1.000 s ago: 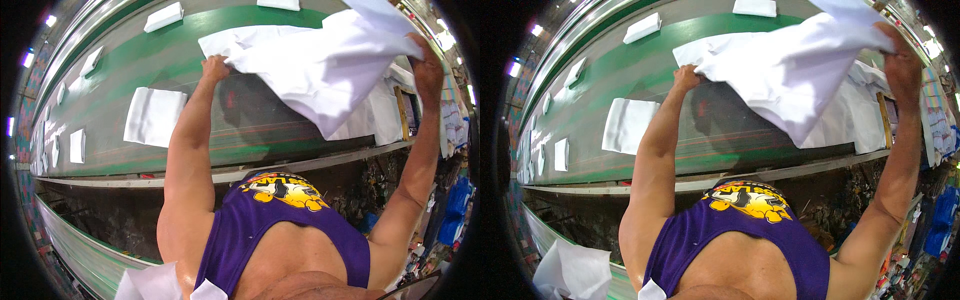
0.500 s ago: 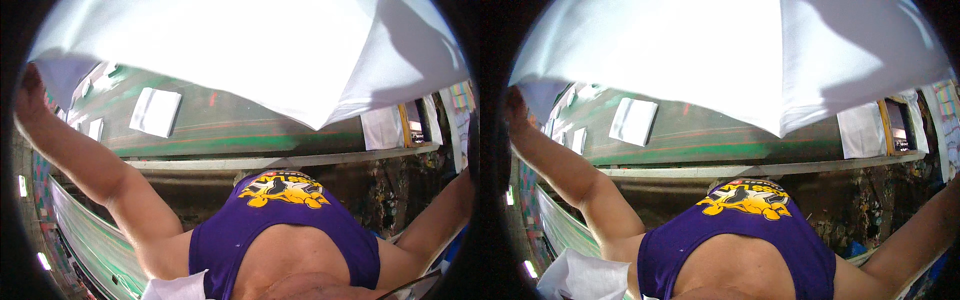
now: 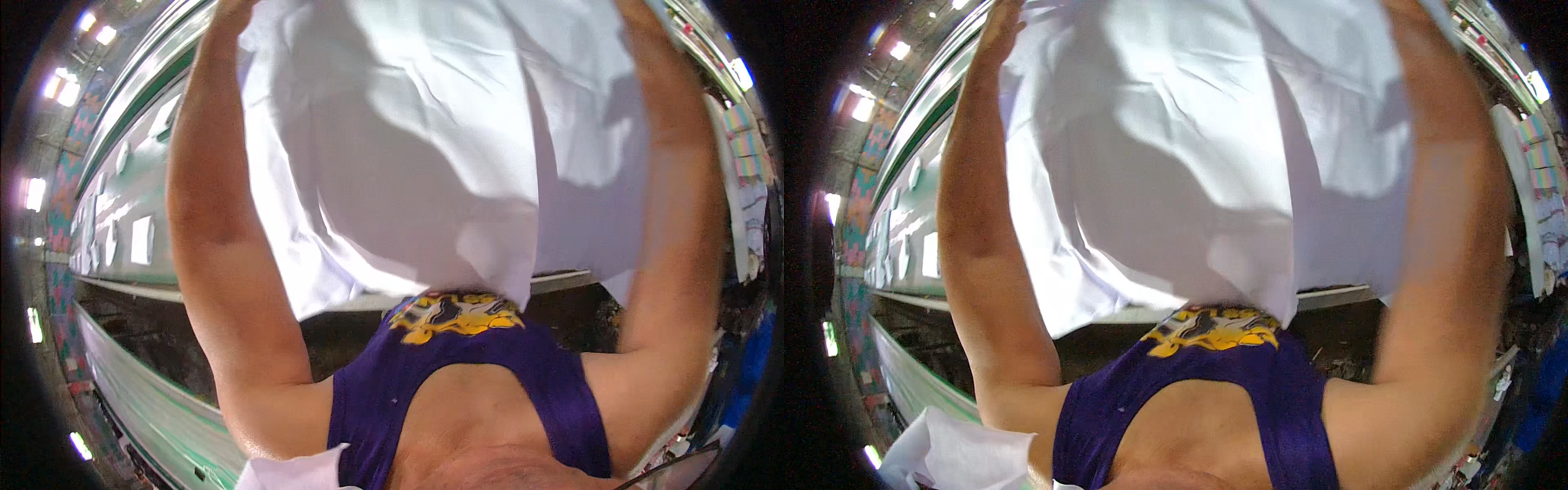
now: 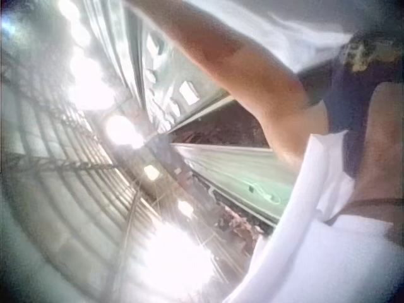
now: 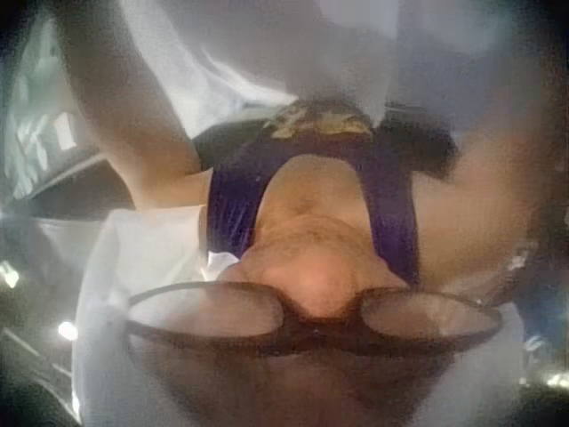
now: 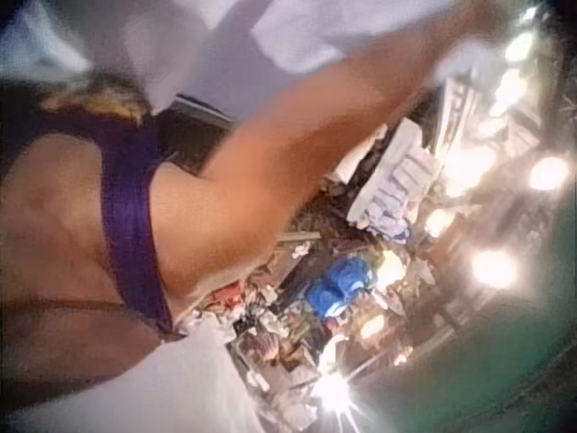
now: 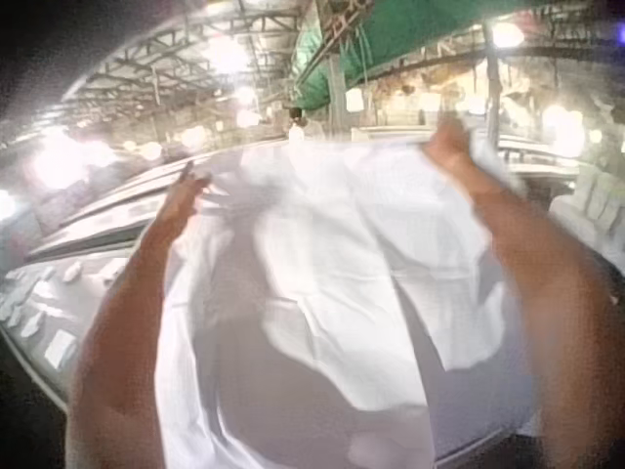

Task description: The person lays a white shirt on a green table, aligns a screen printing frame labeled Serenity Suites over it, and wipes the screen surface with a small cloth. The person then folds the shirt and places it aside before repeating the process with another shirt.

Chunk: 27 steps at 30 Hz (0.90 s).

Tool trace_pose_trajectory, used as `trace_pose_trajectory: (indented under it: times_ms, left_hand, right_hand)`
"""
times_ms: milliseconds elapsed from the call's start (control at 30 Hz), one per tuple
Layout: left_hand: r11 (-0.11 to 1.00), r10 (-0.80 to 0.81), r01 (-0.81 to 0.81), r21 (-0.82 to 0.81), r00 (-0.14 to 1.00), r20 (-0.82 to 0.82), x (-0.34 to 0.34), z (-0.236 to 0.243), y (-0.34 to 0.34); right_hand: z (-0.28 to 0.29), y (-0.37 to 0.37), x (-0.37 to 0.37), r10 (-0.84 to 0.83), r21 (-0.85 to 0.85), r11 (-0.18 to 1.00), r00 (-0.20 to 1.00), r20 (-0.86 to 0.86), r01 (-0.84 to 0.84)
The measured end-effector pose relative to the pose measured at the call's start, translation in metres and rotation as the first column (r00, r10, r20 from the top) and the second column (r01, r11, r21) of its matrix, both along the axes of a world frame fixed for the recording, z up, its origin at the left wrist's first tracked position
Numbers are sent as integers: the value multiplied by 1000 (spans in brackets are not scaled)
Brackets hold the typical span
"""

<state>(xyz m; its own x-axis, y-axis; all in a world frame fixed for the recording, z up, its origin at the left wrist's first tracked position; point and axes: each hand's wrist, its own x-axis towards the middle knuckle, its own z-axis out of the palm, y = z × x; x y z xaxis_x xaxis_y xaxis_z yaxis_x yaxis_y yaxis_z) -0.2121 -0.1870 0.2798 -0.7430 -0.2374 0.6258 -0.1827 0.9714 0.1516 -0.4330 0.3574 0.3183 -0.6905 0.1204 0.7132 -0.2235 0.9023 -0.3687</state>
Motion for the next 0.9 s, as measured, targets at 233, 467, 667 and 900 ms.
trace_pose_trajectory:
  times_ms: [233, 467, 667, 900]
  left_hand:
    - [650, -739, 618, 443, 650, 177, 49, -146, 245]
    - [780, -624, 465, 419, 626, 467, 182, -334, 227]
    - [822, -545, 471, 320, 813, 206, 238, -379, 235]
    - [872, -486, 473, 125, 865, 121, 211, -402, 260]
  right_hand:
    - [-193, -10, 157, 748, 361, 613, 663, 21, -703]
    - [-353, 67, 309, 691, -41, 621, 522, 499, -783]
    - [-392, 79, 379, 560, 139, 673, 624, 545, -726]
    - [-415, 103, 341, 634, 240, 593, 630, 449, -769]
